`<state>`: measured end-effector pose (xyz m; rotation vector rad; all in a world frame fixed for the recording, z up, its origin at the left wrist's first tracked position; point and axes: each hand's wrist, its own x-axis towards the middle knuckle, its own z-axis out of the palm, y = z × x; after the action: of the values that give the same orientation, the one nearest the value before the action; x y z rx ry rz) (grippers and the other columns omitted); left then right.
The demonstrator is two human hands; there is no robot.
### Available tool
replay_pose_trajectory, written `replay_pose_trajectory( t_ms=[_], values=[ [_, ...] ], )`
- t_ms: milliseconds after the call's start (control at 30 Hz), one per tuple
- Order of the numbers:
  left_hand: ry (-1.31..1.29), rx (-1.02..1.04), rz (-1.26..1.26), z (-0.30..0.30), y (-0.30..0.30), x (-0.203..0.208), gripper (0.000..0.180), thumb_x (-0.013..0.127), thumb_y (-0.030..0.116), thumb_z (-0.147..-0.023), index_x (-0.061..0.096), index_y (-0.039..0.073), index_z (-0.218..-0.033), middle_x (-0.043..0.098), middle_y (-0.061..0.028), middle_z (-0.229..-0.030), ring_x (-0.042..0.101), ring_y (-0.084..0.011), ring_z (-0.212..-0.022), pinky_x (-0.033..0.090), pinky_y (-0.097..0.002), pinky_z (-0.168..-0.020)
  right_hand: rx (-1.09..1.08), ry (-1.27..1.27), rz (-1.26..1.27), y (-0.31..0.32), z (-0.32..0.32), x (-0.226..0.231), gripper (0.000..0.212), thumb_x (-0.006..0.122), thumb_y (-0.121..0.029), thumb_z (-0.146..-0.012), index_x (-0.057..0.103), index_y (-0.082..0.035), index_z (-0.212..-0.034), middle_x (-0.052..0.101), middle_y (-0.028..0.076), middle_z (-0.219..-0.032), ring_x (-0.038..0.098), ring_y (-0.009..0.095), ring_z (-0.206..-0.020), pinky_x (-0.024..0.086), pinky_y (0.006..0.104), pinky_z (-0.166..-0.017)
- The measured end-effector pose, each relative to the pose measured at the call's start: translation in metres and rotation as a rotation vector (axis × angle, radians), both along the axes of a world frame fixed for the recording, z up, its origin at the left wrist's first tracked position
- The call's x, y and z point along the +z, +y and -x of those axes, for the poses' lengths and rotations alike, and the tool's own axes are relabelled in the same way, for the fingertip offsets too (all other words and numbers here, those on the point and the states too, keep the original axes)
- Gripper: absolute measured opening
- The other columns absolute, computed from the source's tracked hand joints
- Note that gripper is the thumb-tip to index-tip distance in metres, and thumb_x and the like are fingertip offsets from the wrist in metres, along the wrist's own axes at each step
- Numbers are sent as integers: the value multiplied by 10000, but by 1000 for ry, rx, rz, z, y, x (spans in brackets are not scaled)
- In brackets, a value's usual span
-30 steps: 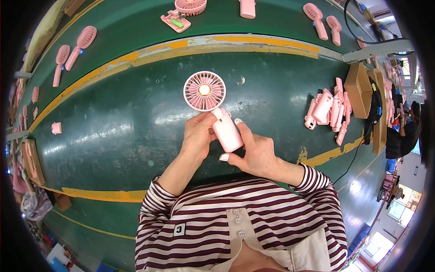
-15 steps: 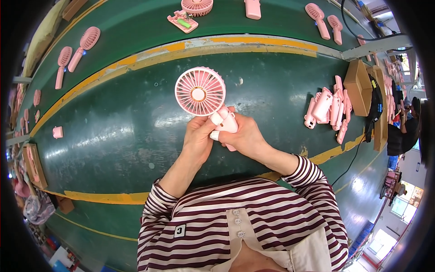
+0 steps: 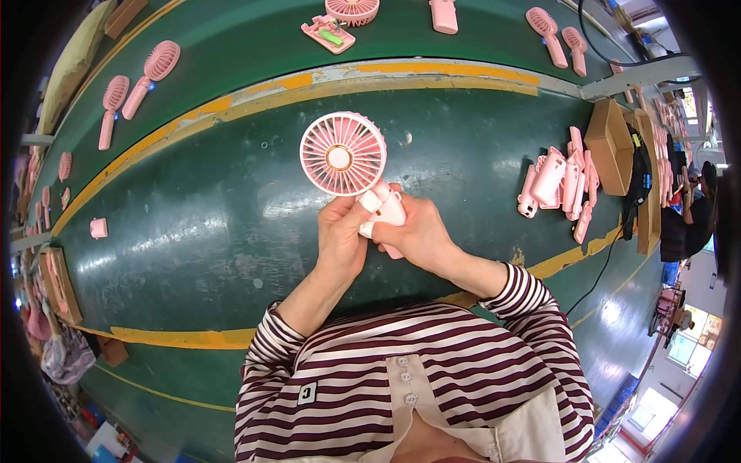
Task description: The person assembles portable mini fans by fitting the fan head and internal electronics into the handle base, pressing a handle cover onto each fan by hand, and placing the assembled fans onto the conveyor belt.
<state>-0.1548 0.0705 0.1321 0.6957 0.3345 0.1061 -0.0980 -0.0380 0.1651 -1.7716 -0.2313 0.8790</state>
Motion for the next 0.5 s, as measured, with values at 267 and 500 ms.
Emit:
replay_pose_trajectory(
  t_ms=[267,500],
  values=[
    [138,-9,-34,-14,5,-4,338,551,91,-813,505,-40,-1122,573,-192,-1062,577,-217,-933,471,-325,-815,-31,257,-120,2,-19,-6,200,630,-85,-695,553,27,-842,572,67,-674,551,111,-526,439,237,-449],
    [68,-20,-182,-18,11,-3,367,544,47,-782,487,-47,-1132,575,-181,-1072,588,-206,-903,484,-314,-769,-26,213,-204,6,-22,-12,225,617,-51,-696,550,34,-893,578,69,-709,560,121,-548,451,242,-469]
  ],
)
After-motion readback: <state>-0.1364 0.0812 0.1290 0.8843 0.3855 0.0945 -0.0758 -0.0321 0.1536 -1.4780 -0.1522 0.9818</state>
